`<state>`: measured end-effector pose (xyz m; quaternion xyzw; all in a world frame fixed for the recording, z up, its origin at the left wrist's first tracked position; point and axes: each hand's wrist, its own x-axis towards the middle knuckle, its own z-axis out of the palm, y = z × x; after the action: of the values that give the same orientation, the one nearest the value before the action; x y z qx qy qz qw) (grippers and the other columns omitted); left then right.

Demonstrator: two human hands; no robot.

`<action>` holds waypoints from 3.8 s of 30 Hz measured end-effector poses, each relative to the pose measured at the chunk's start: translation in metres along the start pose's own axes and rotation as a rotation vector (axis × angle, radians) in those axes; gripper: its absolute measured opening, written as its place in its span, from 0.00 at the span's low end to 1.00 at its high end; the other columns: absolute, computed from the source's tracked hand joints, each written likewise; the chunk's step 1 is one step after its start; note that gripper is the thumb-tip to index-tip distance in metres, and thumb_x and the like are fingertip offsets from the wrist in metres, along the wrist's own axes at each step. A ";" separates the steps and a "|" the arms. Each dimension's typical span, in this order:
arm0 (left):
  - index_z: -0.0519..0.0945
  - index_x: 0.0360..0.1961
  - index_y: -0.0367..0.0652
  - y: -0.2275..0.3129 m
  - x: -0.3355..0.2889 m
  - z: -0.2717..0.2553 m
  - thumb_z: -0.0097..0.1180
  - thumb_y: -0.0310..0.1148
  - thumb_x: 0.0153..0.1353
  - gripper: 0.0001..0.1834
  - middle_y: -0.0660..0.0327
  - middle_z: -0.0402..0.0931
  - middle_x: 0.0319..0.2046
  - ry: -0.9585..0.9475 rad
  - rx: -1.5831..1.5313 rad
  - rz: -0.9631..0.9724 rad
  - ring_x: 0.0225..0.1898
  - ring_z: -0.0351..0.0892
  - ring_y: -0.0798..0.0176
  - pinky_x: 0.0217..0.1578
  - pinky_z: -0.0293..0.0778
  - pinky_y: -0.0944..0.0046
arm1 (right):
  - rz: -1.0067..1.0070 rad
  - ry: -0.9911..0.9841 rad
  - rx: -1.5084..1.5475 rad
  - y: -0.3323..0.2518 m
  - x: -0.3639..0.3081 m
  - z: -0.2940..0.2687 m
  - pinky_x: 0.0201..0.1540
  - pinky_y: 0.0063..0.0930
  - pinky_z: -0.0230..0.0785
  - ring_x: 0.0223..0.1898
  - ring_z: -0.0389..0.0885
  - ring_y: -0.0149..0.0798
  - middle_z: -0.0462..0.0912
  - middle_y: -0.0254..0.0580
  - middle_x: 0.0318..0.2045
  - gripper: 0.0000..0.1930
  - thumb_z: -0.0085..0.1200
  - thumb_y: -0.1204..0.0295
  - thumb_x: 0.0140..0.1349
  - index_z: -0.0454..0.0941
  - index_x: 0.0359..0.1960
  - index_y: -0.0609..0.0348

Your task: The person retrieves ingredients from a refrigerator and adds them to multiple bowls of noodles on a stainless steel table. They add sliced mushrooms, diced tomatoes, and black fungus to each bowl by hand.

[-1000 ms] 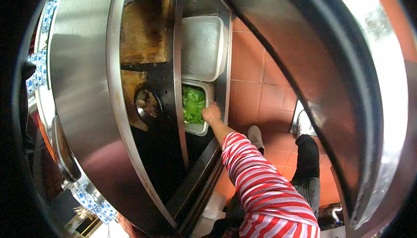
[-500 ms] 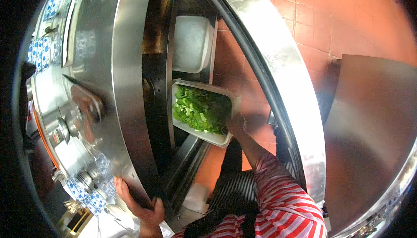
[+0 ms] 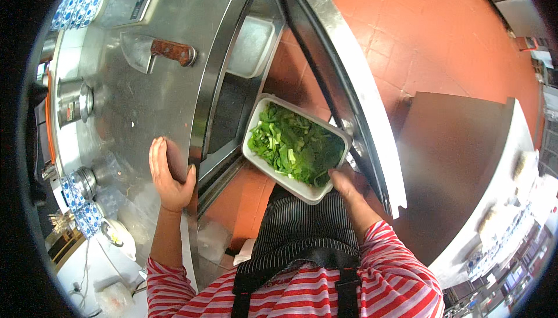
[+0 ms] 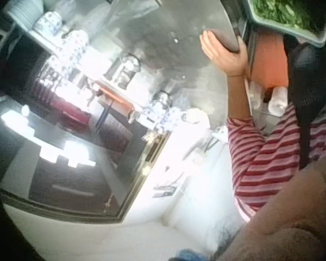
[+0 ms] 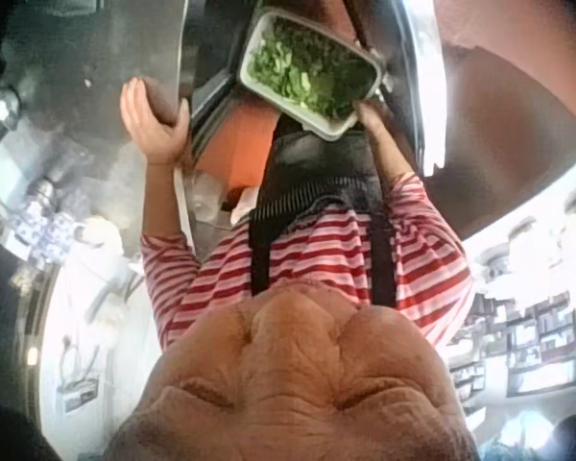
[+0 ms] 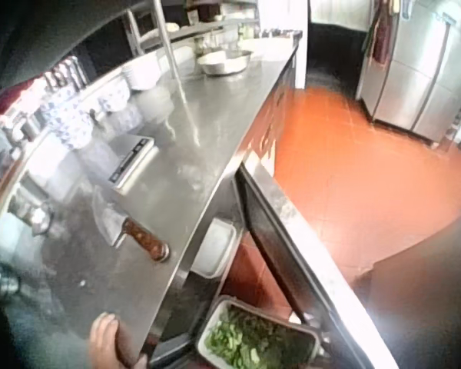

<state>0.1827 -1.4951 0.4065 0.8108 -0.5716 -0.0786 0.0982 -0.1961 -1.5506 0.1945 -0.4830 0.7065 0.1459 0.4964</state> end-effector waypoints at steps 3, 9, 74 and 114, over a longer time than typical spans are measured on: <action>0.61 0.54 0.31 -0.005 -0.009 0.008 0.59 0.32 0.39 0.38 0.45 0.61 0.53 0.074 -0.005 0.045 0.57 0.57 0.43 0.57 0.51 0.47 | -0.028 -0.003 0.197 0.017 -0.037 -0.010 0.44 0.36 0.69 0.40 0.77 0.53 0.78 0.61 0.34 0.22 0.54 0.68 0.43 0.72 0.40 0.70; 0.59 0.56 0.34 -0.021 -0.018 0.016 0.53 0.36 0.50 0.33 0.47 0.58 0.55 0.164 -0.030 0.093 0.60 0.53 0.45 0.59 0.50 0.51 | 0.114 -0.095 0.601 0.036 -0.150 -0.023 0.33 0.31 0.72 0.32 0.78 0.40 0.79 0.46 0.32 0.19 0.52 0.76 0.45 0.72 0.42 0.66; 0.56 0.60 0.46 0.368 0.567 0.006 0.44 0.30 0.57 0.28 0.63 0.71 0.38 -0.670 -1.745 -0.232 0.30 0.71 0.69 0.25 0.67 0.72 | -0.138 0.367 1.196 -0.258 0.034 -0.525 0.21 0.25 0.69 0.20 0.75 0.37 0.78 0.43 0.24 0.14 0.50 0.73 0.43 0.76 0.33 0.67; 0.55 0.61 0.43 0.852 1.261 0.287 0.45 0.29 0.57 0.29 0.66 0.70 0.33 -1.222 -1.420 0.246 0.29 0.69 0.73 0.23 0.63 0.73 | 0.066 0.856 1.685 -0.411 0.545 -1.000 0.12 0.29 0.65 0.13 0.72 0.37 0.76 0.48 0.19 0.11 0.50 0.74 0.45 0.74 0.29 0.70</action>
<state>-0.2413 -2.9820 0.3213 0.3136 -0.4240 -0.8089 0.2600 -0.4387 -2.7316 0.3123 0.0423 0.7149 -0.5880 0.3761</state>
